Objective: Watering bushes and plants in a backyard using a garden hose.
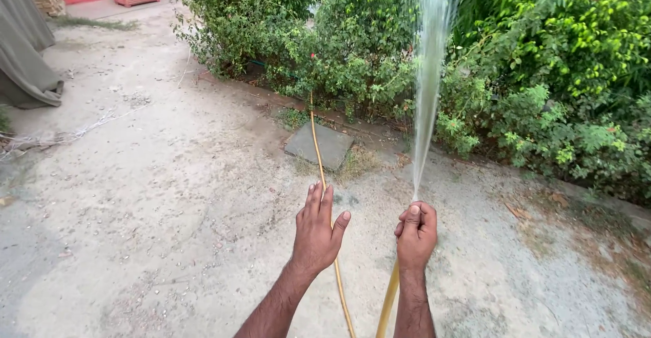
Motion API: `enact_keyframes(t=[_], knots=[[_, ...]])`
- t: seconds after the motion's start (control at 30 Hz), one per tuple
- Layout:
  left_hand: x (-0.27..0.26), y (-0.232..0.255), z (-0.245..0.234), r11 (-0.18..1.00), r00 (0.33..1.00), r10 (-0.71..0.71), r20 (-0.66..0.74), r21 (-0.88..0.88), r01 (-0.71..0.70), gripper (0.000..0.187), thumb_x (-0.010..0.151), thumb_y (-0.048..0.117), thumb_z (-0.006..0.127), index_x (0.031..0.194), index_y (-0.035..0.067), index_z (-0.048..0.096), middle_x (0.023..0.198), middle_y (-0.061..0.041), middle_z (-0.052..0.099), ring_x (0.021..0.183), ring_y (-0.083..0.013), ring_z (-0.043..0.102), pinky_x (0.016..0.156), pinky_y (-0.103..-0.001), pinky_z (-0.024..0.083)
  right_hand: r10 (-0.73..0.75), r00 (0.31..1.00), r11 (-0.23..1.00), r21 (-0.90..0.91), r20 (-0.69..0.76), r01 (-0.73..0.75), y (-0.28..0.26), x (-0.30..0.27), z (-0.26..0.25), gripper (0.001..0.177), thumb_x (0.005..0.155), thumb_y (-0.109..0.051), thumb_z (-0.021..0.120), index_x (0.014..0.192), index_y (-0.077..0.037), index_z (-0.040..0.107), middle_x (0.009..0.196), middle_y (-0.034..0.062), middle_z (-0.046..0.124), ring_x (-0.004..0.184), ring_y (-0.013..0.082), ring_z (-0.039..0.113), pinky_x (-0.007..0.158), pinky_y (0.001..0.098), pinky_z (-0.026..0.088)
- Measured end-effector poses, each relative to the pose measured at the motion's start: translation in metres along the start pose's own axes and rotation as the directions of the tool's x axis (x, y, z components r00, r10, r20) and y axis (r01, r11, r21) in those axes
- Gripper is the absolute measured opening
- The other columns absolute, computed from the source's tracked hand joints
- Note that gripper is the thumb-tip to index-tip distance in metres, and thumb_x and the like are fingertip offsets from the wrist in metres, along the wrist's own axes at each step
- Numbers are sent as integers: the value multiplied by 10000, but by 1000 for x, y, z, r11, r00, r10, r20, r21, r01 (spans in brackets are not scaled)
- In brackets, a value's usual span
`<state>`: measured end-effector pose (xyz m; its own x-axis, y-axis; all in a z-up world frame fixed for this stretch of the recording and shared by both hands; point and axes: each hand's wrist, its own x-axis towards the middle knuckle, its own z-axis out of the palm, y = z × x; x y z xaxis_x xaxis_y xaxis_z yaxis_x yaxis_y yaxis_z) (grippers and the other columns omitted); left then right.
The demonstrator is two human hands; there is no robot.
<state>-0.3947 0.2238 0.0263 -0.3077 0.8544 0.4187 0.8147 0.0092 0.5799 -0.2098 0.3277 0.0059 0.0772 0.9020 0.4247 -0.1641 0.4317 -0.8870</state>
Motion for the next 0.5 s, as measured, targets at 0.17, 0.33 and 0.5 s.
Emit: enact_keyframes(t=[0.17,0.33,0.5], knots=[[64,-20,7,1000,1000,12,-20,7,-12,750,1064,527,383,1603,27,236,1675,-253,175,1575,-384,137,1203,-574,189,-37,999,999,11,26,37,20,62,37,151,1113,-229,511,1108,-82,544,817,7,573,555,60,501,443,219,400],[108,-43,17,1000,999,-6,-42,-1,6,748,1068,527,385,1605,26,239,1675,-257,175,1575,-387,140,1204,-579,188,-42,998,999,20,38,41,44,105,67,138,1112,-224,508,1124,-88,530,819,9,582,546,58,498,439,214,397],[142,-63,23,1000,999,-28,-35,-6,28,745,1064,534,386,1601,35,251,1676,-249,181,1575,-383,145,1204,-578,191,9,999,1000,23,37,-10,64,130,93,133,1104,-218,509,1133,-92,537,807,12,583,538,56,498,421,211,387]])
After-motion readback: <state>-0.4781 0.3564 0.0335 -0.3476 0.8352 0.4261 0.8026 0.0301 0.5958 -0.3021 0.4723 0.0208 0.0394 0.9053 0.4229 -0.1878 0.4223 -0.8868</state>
